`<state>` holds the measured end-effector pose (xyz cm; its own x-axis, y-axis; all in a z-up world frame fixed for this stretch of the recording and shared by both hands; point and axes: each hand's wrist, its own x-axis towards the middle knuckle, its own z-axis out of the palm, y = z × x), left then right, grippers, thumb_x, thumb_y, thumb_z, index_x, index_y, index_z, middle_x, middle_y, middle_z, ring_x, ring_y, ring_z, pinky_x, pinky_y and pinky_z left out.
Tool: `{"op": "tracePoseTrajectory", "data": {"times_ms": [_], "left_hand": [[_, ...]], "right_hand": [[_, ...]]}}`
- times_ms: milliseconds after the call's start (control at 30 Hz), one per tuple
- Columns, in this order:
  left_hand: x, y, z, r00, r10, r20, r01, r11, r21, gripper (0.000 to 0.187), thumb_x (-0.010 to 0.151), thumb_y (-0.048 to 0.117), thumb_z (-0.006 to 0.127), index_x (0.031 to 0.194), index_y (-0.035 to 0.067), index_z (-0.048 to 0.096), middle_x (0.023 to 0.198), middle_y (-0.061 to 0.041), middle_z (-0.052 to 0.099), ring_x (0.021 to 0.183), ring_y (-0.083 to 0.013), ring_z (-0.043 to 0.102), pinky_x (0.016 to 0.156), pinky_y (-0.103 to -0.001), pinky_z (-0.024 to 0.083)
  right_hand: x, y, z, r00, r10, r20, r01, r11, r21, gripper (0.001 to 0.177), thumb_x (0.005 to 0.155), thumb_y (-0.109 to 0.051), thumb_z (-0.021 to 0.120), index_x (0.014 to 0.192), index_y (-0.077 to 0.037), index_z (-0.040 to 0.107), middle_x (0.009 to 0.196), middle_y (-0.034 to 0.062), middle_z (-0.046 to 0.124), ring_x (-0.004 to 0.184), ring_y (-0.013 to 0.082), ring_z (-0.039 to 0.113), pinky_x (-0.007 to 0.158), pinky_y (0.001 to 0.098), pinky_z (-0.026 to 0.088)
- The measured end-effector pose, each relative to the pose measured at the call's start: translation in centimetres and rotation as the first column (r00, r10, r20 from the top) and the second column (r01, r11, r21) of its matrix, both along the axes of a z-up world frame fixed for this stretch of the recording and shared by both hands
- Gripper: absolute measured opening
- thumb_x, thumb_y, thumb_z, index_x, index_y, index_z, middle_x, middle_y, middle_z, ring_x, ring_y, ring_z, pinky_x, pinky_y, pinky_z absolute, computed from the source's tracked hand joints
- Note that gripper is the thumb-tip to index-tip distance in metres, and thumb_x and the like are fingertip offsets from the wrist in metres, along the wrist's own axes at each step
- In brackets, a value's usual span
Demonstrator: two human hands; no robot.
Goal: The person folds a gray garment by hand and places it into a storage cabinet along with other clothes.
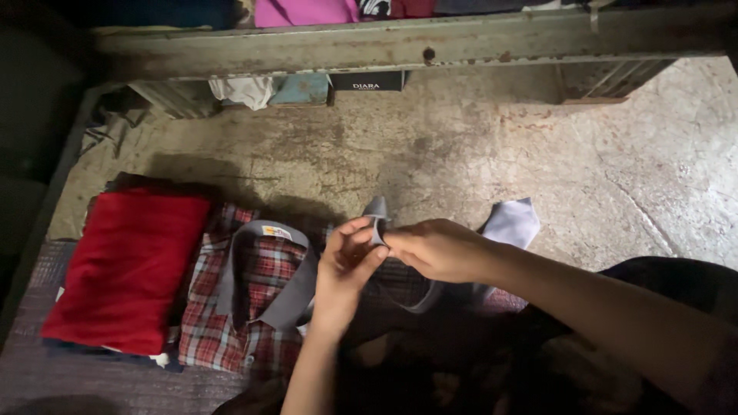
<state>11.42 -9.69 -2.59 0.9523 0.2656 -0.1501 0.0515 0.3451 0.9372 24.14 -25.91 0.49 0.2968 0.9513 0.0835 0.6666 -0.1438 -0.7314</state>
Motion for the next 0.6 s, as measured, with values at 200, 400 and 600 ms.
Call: {"op": "tracePoseTrajectory", "data": {"times_ms": [200, 400, 600], "left_hand": [[-0.5, 0.7, -0.5, 0.972, 0.218, -0.082, -0.228, 0.963, -0.141, 0.047, 0.091, -0.002, 0.071, 0.134, 0.003, 0.054, 0.114, -0.007, 0.068, 0.107, -0.0107, 0.064, 0.098, -0.027, 0.049], [-0.6, 1.2, 0.2, 0.912, 0.407, 0.059, -0.403, 0.913, -0.064, 0.018, 0.103, 0.002, 0.065, 0.122, 0.001, 0.066, 0.112, -0.006, 0.067, 0.105, -0.0160, 0.060, 0.097, -0.030, 0.048], [-1.8, 0.7, 4.4, 0.935, -0.033, 0.353, -0.304, 0.435, 0.847, 0.041, 0.083, -0.002, 0.061, 0.122, 0.009, 0.065, 0.128, -0.017, 0.066, 0.125, -0.0356, 0.056, 0.109, -0.044, 0.042]], "right_hand": [[-0.4, 0.0, 1.1, 0.995, -0.041, 0.091, 0.061, 0.972, -0.226, 0.018, 0.101, -0.024, 0.064, 0.092, -0.008, 0.065, 0.061, 0.0117, 0.063, 0.053, 0.0282, 0.065, 0.053, 0.0438, 0.049], [-0.9, 0.7, 1.0, 0.992, -0.114, 0.052, 0.114, 0.993, 0.009, 0.020, 0.091, -0.013, 0.059, 0.108, -0.003, 0.064, 0.086, 0.0132, 0.071, 0.068, 0.0293, 0.071, 0.059, 0.0410, 0.055], [-1.3, 0.3, 0.5, 0.997, -0.075, 0.034, 0.076, 0.997, -0.010, 0.011, 0.092, -0.012, 0.060, 0.098, -0.003, 0.065, 0.088, 0.0147, 0.071, 0.080, 0.0327, 0.072, 0.067, 0.0415, 0.055]]}}
